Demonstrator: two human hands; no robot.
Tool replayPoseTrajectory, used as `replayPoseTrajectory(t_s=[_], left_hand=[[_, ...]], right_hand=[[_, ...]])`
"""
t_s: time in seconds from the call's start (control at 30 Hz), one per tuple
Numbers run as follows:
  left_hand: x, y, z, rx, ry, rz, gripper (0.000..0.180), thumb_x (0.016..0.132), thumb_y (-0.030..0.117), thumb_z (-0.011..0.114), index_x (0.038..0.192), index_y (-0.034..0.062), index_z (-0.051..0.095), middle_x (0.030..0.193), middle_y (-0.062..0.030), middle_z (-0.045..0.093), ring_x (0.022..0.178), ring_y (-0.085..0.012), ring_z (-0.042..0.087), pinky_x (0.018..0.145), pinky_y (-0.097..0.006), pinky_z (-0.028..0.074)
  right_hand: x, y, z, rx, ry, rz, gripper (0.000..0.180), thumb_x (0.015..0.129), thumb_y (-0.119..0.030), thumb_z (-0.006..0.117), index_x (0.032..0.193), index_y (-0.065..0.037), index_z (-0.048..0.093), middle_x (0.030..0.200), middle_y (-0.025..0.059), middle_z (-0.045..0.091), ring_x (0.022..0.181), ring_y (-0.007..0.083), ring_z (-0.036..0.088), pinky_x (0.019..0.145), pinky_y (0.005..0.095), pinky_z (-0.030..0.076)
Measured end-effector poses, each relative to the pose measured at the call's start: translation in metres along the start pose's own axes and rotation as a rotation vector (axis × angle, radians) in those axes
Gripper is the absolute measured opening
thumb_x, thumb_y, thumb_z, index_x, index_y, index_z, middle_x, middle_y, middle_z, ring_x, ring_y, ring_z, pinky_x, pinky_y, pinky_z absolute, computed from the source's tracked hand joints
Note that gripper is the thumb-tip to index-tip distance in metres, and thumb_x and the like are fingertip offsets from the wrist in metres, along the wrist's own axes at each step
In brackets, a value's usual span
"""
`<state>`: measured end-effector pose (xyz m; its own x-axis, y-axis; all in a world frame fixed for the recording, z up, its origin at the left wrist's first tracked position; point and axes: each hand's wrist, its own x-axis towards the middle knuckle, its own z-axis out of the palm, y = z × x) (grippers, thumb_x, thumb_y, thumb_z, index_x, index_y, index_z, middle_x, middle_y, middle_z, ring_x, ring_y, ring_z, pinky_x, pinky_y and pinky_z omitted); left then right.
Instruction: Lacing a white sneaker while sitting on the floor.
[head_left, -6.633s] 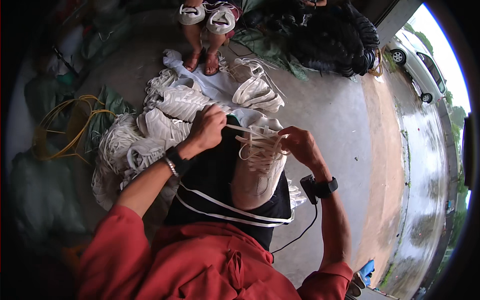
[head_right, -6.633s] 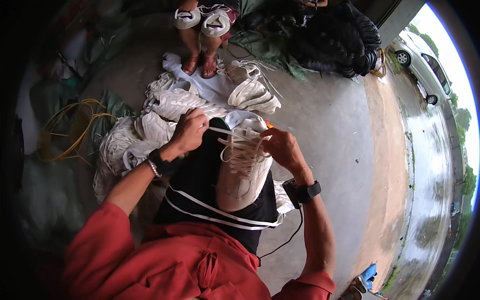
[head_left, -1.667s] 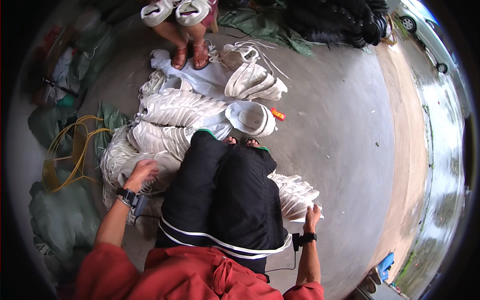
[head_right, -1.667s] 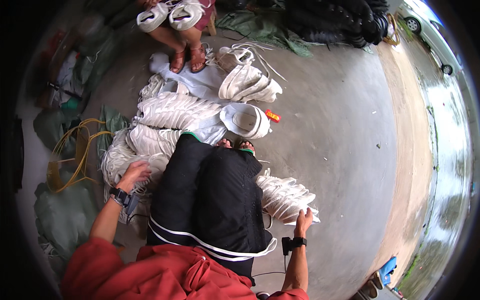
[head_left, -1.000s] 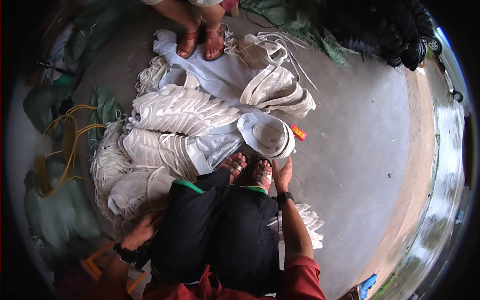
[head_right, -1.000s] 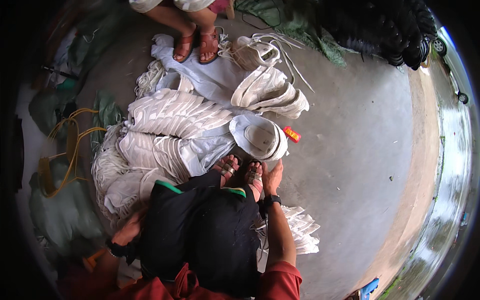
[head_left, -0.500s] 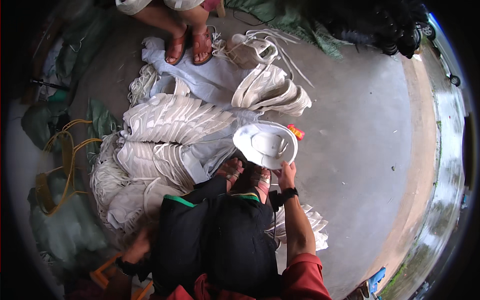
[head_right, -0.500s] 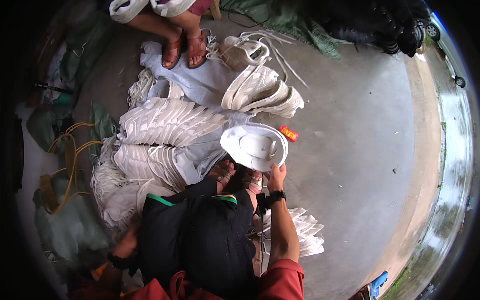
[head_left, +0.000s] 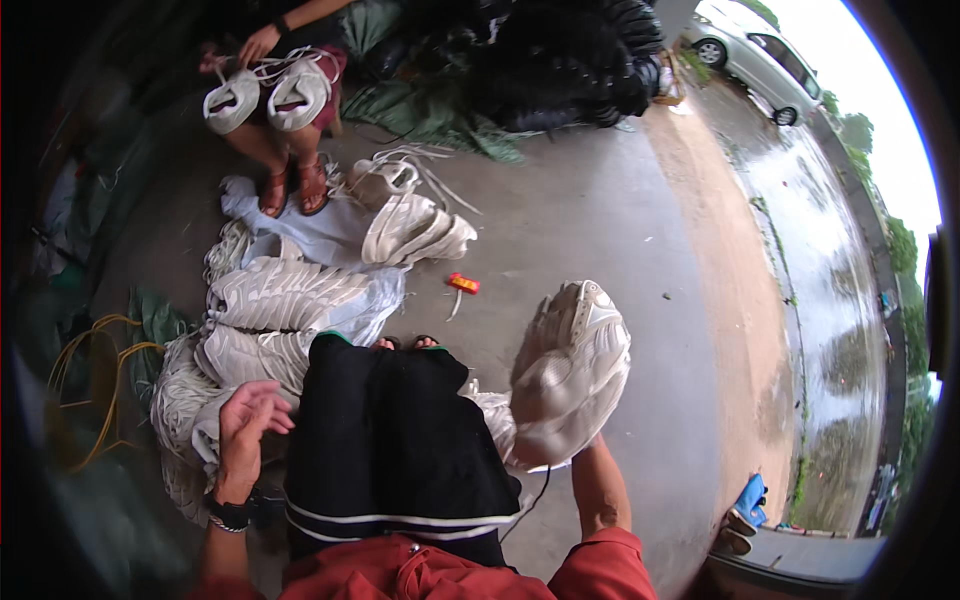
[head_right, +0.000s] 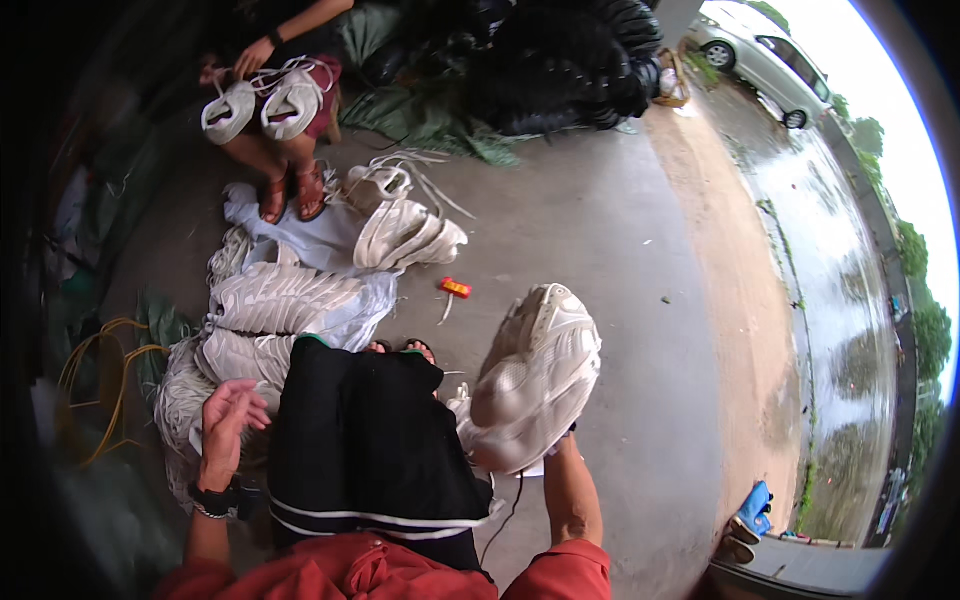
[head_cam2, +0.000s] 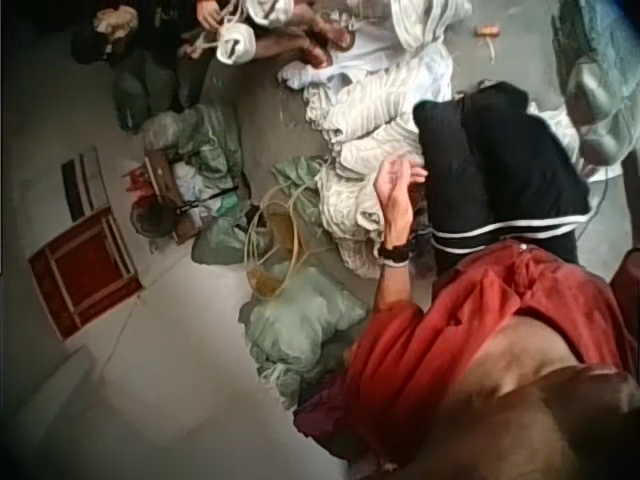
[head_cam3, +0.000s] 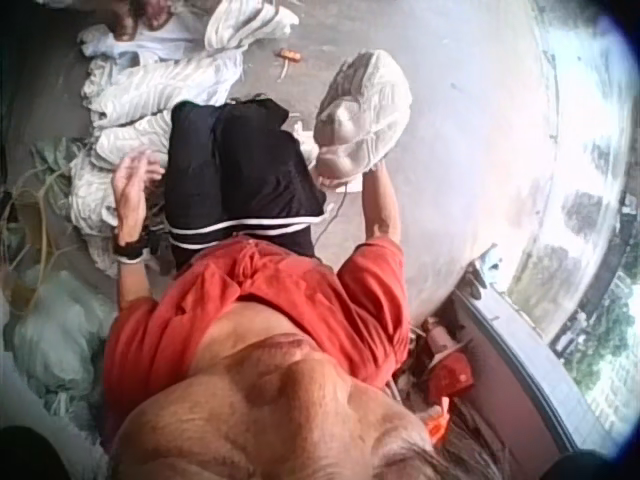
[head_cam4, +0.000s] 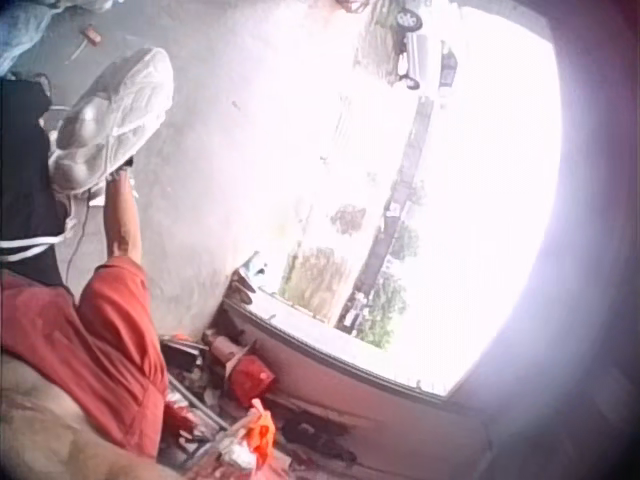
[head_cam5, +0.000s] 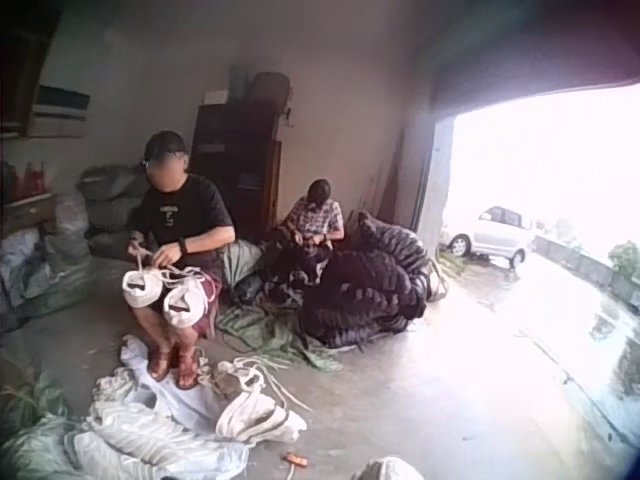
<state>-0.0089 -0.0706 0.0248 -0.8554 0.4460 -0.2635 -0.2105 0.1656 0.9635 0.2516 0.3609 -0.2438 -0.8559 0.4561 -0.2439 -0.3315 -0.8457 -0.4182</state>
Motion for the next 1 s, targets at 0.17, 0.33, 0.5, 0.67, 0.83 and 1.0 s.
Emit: replayPoseTrajectory(t_s=[0.17, 0.33, 0.5, 0.67, 0.83, 1.0], left_hand=[[-0.041, 0.023, 0.086, -0.419, -0.767, -0.327, 0.058, 0.087, 0.034, 0.057, 0.129, 0.0, 0.034, 0.111, -0.0183, 0.054, 0.096, -0.0273, 0.059, 0.082, -0.036, 0.049], [-0.069, -0.018, 0.12, -0.717, -0.947, -0.717, 0.065, 0.084, 0.043, 0.057, 0.134, 0.0086, 0.034, 0.13, -0.0083, 0.046, 0.119, -0.0245, 0.045, 0.097, -0.045, 0.038], [-0.076, -0.022, 0.104, -0.659, -0.838, -0.657, 0.06, 0.081, 0.033, 0.063, 0.13, 0.0078, 0.039, 0.126, -0.0078, 0.049, 0.116, -0.0242, 0.047, 0.099, -0.042, 0.036], [-0.075, -0.032, 0.092, -0.699, -0.873, -0.487, 0.055, 0.076, 0.018, 0.065, 0.125, 0.0054, 0.044, 0.12, -0.0082, 0.053, 0.109, -0.0247, 0.051, 0.097, -0.041, 0.039], [-0.042, -0.059, 0.075, -0.836, -0.63, -0.516, 0.041, 0.074, 0.017, 0.06, 0.112, 0.0027, 0.055, 0.11, -0.0106, 0.059, 0.103, -0.0262, 0.055, 0.095, -0.041, 0.041], [-0.022, -0.067, 0.064, -0.815, -0.338, -0.414, 0.03, 0.075, 0.014, 0.058, 0.102, 0.0022, 0.059, 0.104, -0.0094, 0.061, 0.097, -0.0248, 0.058, 0.092, -0.038, 0.043]], right_hand=[[-0.045, 0.015, 0.009, -0.246, -0.075, -0.146, 0.032, 0.084, -0.018, 0.055, 0.114, -0.004, 0.053, 0.107, 0.0122, 0.06, 0.098, 0.0288, 0.057, 0.086, 0.0417, 0.046], [-0.02, 0.06, 0.061, -0.469, -0.071, -0.357, 0.033, 0.083, -0.018, 0.056, 0.113, -0.004, 0.054, 0.105, 0.0131, 0.061, 0.096, 0.0288, 0.058, 0.084, 0.042, 0.046], [-0.051, 0.072, 0.076, -0.654, -0.062, -0.458, 0.034, 0.082, -0.019, 0.057, 0.112, -0.004, 0.054, 0.102, 0.0139, 0.061, 0.093, 0.0288, 0.059, 0.082, 0.0423, 0.047], [-0.05, 0.055, 0.107, -0.879, -0.091, -0.471, 0.035, 0.081, -0.02, 0.059, 0.111, -0.003, 0.055, 0.099, 0.0148, 0.062, 0.091, 0.0289, 0.06, 0.08, 0.0426, 0.047], [-0.004, 0.048, 0.169, -1.122, -0.129, -0.461, 0.036, 0.079, -0.021, 0.06, 0.11, -0.003, 0.056, 0.097, 0.0157, 0.063, 0.089, 0.0289, 0.061, 0.078, 0.043, 0.048], [0.031, 0.071, 0.237, -1.761, -0.2, -0.57, 0.03, 0.079, -0.022, 0.06, 0.101, -0.003, 0.06, 0.082, 0.0196, 0.064, 0.075, 0.0292, 0.063, 0.07, 0.0432, 0.048]])
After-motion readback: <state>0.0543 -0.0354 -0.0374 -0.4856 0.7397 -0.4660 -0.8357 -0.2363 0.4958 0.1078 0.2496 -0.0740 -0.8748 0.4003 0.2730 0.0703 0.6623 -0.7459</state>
